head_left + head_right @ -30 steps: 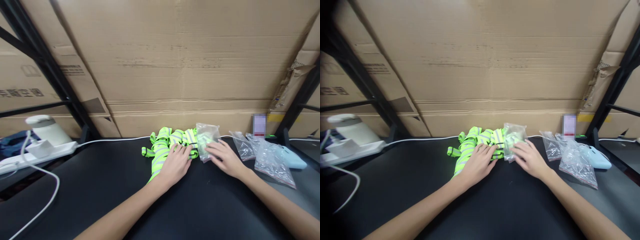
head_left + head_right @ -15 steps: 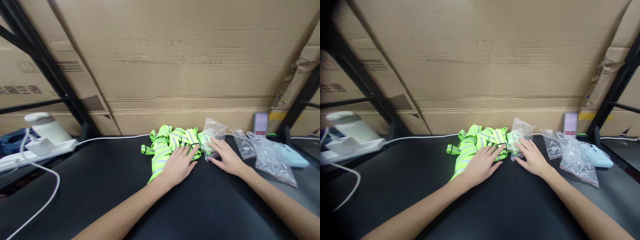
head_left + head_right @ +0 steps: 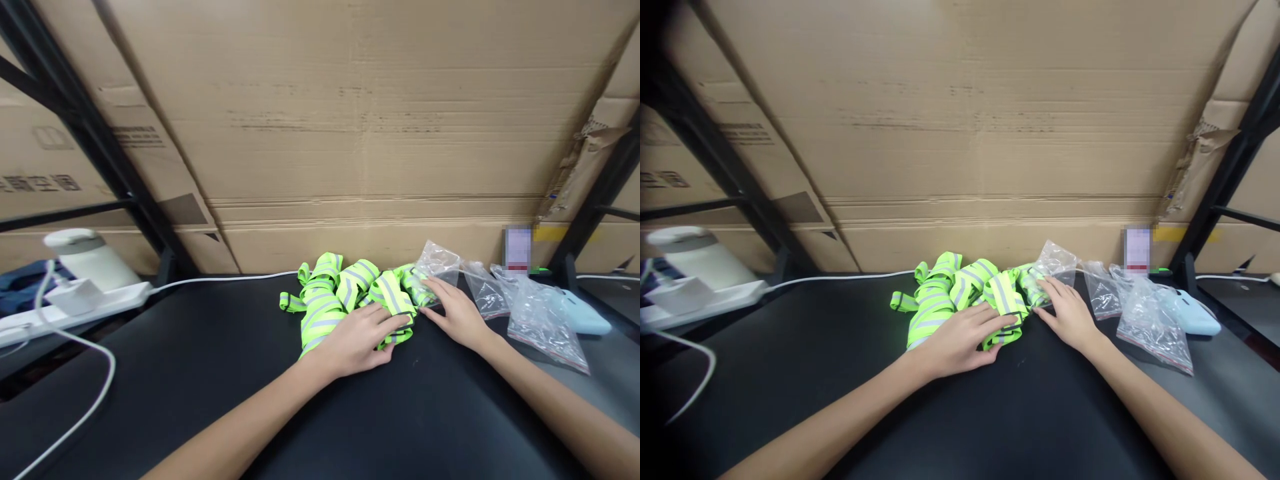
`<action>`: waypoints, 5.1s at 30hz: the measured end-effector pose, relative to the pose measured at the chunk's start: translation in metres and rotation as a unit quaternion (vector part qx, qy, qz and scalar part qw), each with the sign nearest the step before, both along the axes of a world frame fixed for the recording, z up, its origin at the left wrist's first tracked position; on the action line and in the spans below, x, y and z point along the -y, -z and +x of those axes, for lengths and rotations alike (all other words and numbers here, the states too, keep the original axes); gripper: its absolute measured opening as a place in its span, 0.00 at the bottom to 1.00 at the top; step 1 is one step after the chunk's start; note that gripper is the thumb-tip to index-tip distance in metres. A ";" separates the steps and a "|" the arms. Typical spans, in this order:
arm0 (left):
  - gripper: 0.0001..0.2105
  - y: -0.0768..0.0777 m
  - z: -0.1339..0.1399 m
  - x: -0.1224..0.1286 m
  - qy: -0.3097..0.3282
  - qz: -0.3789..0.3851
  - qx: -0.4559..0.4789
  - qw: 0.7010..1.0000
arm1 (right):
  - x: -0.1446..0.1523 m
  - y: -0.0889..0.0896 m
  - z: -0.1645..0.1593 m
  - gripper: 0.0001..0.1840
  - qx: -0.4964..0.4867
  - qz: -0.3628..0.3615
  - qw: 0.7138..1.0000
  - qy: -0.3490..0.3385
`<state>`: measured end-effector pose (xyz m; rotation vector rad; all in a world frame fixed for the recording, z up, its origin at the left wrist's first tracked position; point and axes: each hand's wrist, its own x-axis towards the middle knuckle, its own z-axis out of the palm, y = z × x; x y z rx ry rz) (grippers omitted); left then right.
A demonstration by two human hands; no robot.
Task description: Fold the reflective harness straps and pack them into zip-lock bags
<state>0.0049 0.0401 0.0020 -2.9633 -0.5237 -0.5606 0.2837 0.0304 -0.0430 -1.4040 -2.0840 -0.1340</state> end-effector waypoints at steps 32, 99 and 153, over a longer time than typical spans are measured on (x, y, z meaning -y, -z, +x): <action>0.20 0.015 0.007 0.007 -0.085 -0.038 0.030 0.995 | 0.006 -0.013 0.001 0.21 -0.136 0.078 0.986 -0.053; 0.09 -0.032 -0.019 -0.012 -0.145 0.288 0.192 0.927 | 0.036 -0.015 -0.053 0.31 0.082 0.007 0.993 -0.083; 0.14 0.003 -0.013 -0.023 -0.095 0.125 0.095 0.983 | 0.045 -0.023 -0.065 0.13 0.082 -0.011 0.994 -0.076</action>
